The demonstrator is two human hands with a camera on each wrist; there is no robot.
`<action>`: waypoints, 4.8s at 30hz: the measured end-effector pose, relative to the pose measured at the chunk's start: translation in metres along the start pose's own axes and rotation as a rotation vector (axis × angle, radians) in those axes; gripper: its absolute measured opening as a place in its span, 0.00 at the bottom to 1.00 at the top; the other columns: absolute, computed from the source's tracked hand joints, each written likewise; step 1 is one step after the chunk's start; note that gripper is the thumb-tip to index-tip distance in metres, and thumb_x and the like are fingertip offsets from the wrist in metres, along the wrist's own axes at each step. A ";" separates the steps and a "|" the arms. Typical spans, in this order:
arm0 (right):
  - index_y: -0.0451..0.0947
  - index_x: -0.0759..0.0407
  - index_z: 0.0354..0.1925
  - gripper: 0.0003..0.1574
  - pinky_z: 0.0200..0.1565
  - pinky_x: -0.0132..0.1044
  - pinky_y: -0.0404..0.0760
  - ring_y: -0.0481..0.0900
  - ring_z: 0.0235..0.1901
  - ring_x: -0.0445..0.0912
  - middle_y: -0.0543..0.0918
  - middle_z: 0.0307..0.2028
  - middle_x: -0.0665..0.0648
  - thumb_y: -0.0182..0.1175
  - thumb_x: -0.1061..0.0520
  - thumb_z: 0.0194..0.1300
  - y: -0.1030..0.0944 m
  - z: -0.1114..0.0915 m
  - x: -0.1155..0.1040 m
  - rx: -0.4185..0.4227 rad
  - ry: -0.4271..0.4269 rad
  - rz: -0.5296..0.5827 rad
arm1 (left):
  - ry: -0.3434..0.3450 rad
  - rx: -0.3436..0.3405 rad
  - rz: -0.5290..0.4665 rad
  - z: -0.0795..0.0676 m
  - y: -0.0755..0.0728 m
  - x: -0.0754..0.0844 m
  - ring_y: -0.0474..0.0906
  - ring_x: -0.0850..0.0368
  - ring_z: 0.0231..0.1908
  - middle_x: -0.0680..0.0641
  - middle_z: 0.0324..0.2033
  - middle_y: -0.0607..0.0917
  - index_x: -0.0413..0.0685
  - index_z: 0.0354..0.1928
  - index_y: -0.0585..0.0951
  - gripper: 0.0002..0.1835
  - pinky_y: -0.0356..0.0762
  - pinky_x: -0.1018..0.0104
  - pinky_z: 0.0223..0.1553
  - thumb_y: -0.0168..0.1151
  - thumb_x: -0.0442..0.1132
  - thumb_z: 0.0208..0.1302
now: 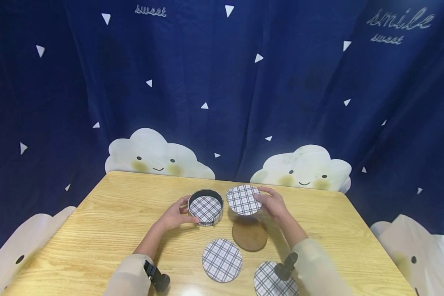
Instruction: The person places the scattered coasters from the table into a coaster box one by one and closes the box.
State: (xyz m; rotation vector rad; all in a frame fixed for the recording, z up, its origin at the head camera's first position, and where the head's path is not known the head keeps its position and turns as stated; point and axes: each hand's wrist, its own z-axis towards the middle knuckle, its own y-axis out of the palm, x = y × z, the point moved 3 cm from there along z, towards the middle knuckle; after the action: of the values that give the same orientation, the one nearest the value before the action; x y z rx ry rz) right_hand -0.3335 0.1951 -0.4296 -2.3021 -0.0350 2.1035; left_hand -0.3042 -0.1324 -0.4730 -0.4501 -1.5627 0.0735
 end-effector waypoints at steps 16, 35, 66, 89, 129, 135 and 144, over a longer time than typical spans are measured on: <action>0.63 0.70 0.61 0.29 0.33 0.31 0.83 0.82 0.27 0.39 0.81 0.28 0.51 0.56 0.66 0.61 0.028 0.003 0.000 -0.033 -0.006 0.007 | 0.014 0.002 -0.006 -0.001 0.000 0.000 0.67 0.36 0.62 0.36 0.66 0.64 0.45 0.70 0.57 0.51 0.75 0.50 0.57 0.76 0.40 0.45; 0.66 0.71 0.58 0.28 0.32 0.30 0.82 0.80 0.28 0.40 0.80 0.32 0.55 0.57 0.68 0.59 0.059 0.003 0.004 -0.050 -0.014 0.046 | 0.011 0.001 -0.009 0.000 0.001 0.000 0.67 0.36 0.62 0.35 0.66 0.64 0.44 0.70 0.56 0.51 0.74 0.50 0.57 0.75 0.40 0.45; 0.72 0.61 0.57 0.25 0.41 0.42 0.82 0.80 0.28 0.40 0.83 0.37 0.55 0.59 0.61 0.61 0.107 -0.001 0.008 -0.046 0.037 -0.026 | -0.024 0.003 0.038 -0.003 -0.001 0.005 0.65 0.35 0.63 0.35 0.68 0.61 0.45 0.71 0.55 0.52 0.74 0.48 0.58 0.75 0.42 0.46; 0.69 0.61 0.60 0.26 0.30 0.27 0.79 0.78 0.26 0.39 0.79 0.33 0.52 0.56 0.60 0.63 0.123 -0.003 0.012 -0.097 0.053 -0.011 | -0.026 0.002 0.030 0.001 0.000 -0.001 0.67 0.36 0.62 0.37 0.68 0.62 0.45 0.71 0.55 0.53 0.76 0.50 0.56 0.76 0.44 0.44; 0.70 0.66 0.59 0.29 0.35 0.33 0.85 0.77 0.27 0.42 0.78 0.35 0.59 0.57 0.66 0.57 0.121 -0.004 0.012 -0.122 0.004 -0.192 | -0.031 0.009 0.018 -0.003 0.001 0.003 0.67 0.36 0.62 0.37 0.68 0.62 0.46 0.71 0.56 0.52 0.77 0.52 0.55 0.76 0.43 0.44; 0.71 0.65 0.58 0.28 0.32 0.31 0.84 0.76 0.23 0.41 0.75 0.31 0.55 0.58 0.67 0.58 0.120 -0.003 0.011 -0.120 0.009 -0.190 | -0.039 0.020 0.034 -0.002 0.001 0.002 0.68 0.37 0.61 0.37 0.67 0.63 0.46 0.70 0.57 0.53 0.76 0.51 0.56 0.76 0.44 0.43; 0.72 0.65 0.58 0.28 0.33 0.32 0.84 0.76 0.22 0.42 0.73 0.29 0.54 0.58 0.67 0.57 0.120 -0.005 0.010 -0.121 0.002 -0.201 | -0.039 0.029 0.023 -0.001 0.002 -0.001 0.68 0.37 0.61 0.38 0.67 0.63 0.47 0.70 0.57 0.53 0.76 0.51 0.56 0.77 0.44 0.43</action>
State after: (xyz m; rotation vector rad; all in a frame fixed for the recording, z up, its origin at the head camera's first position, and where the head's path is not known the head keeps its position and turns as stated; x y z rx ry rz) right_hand -0.3278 0.0758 -0.4431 -2.2548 -0.3867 2.0513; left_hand -0.3029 -0.1307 -0.4749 -0.4461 -1.5934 0.1227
